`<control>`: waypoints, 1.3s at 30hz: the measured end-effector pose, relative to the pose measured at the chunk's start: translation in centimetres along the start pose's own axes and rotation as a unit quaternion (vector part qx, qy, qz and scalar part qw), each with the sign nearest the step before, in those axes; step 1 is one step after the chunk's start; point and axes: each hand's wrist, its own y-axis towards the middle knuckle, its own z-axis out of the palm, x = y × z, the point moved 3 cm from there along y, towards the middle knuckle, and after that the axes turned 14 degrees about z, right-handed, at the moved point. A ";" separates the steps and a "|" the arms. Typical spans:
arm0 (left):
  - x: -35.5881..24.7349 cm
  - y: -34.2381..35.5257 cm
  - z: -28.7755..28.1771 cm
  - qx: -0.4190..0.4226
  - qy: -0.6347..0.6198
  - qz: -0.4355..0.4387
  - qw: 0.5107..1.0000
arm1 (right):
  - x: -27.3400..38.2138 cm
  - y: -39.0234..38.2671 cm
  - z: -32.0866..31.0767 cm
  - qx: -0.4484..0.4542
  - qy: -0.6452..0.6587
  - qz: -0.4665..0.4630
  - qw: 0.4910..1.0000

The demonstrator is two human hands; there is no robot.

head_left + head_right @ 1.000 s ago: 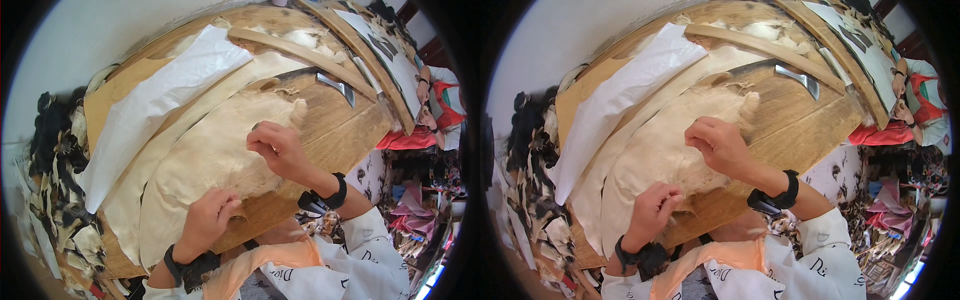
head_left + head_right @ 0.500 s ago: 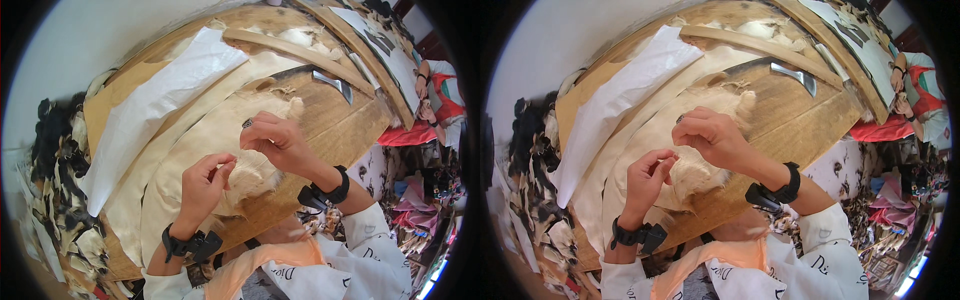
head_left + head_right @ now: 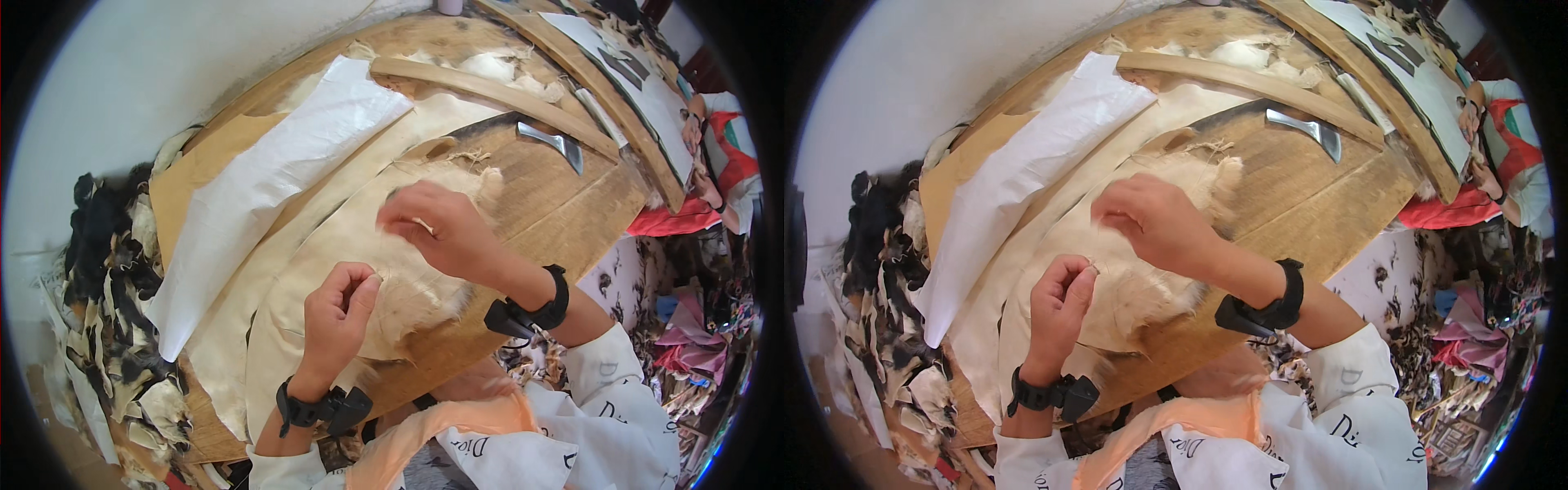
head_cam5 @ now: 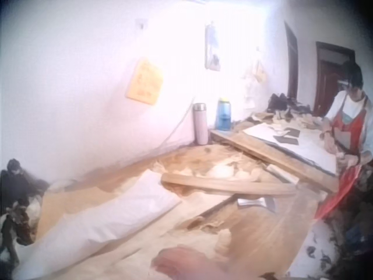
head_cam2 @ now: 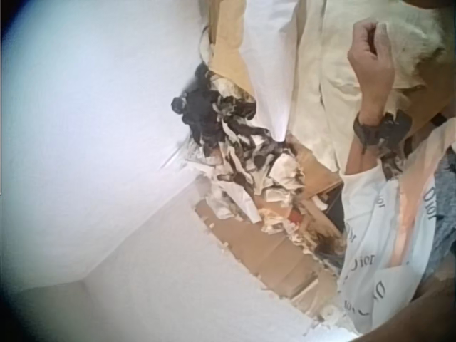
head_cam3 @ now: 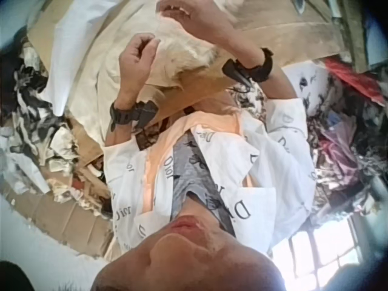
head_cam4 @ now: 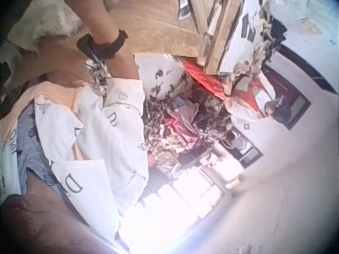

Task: Cutting and shaping pieces of fur pelts using a specialty fur knife and paper patterns.

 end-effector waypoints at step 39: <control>-1.7 -2.6 -2.1 0.015 0.241 0.087 0.967 | 2.1 -3.4 3.5 0.170 0.019 0.020 0.985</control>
